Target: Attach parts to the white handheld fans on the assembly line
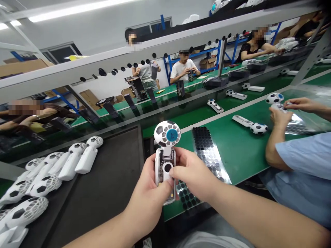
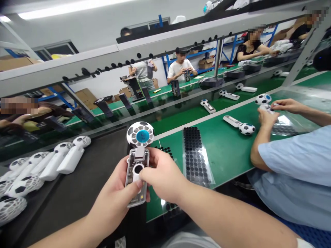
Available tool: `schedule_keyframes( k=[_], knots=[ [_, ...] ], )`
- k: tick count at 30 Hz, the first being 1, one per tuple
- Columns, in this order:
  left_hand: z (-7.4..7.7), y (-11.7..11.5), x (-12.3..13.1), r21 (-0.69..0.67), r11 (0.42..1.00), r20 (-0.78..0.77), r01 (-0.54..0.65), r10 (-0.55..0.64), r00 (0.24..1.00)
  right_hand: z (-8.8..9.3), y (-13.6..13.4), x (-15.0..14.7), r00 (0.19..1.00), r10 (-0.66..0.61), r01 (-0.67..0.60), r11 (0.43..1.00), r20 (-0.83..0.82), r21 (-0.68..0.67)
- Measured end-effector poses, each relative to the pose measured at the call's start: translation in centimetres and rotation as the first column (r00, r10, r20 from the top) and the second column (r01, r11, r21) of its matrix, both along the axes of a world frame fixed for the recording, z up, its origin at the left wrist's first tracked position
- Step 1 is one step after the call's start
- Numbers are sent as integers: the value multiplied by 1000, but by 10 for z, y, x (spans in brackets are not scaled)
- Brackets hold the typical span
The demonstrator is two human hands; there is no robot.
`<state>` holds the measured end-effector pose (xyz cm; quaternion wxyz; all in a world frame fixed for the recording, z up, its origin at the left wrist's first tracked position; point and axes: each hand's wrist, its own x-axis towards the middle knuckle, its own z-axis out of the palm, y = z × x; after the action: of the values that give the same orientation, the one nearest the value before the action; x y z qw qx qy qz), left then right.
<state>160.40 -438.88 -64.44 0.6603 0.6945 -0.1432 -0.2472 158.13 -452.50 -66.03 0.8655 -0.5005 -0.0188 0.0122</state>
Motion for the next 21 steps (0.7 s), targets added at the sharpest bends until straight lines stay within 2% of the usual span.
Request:
schedule_keyframes(
  k=[2,3,4,5,6,7,8,9,10,13,15,16,18,21],
  knots=[
    [-2,1,9,84,995,-23,45,-43,999,-8,-2,9,1000,16,-16,1000,17,23],
    [-1,4,16,167,983,-19,72,-69,997,-14,-5,18,1000,4,-4,1000,1,14],
    [2,8,25,281,956,22,82,-92,996,-22,-9,31,999,-20,19,1000,-44,-21],
    [6,15,37,425,903,117,57,-117,986,-30,-15,48,993,-55,47,996,-107,-80],
    [13,24,51,585,810,251,-21,-156,955,-39,-22,69,974,-110,73,980,-197,-184],
    [20,37,67,709,681,422,-182,-203,883,-48,-31,91,952,-153,77,958,-266,-278],
    [28,51,84,765,504,590,-401,-297,751,-57,-41,116,932,-189,75,935,-308,-346],
    [36,69,101,747,300,664,-594,-389,639,-64,-52,140,913,-229,73,906,-337,-418],
    [43,87,117,720,221,686,-658,-369,627,-70,-63,163,896,-268,68,871,-354,-487],
    [52,143,155,717,11,684,-697,-206,700,-79,-92,219,865,-376,57,731,-331,-680],
    [47,171,167,749,-89,649,-656,-99,754,-79,-106,244,862,-422,43,614,-282,-788],
    [42,181,170,768,-121,625,-628,-66,778,-79,-110,254,863,-437,35,551,-252,-834],
    [31,193,172,798,-158,582,-582,-47,812,-80,-115,269,872,-453,27,420,-184,-907],
    [18,198,172,804,-197,559,-561,-71,826,-90,-108,278,909,-413,44,232,-58,-972]
  ],
)
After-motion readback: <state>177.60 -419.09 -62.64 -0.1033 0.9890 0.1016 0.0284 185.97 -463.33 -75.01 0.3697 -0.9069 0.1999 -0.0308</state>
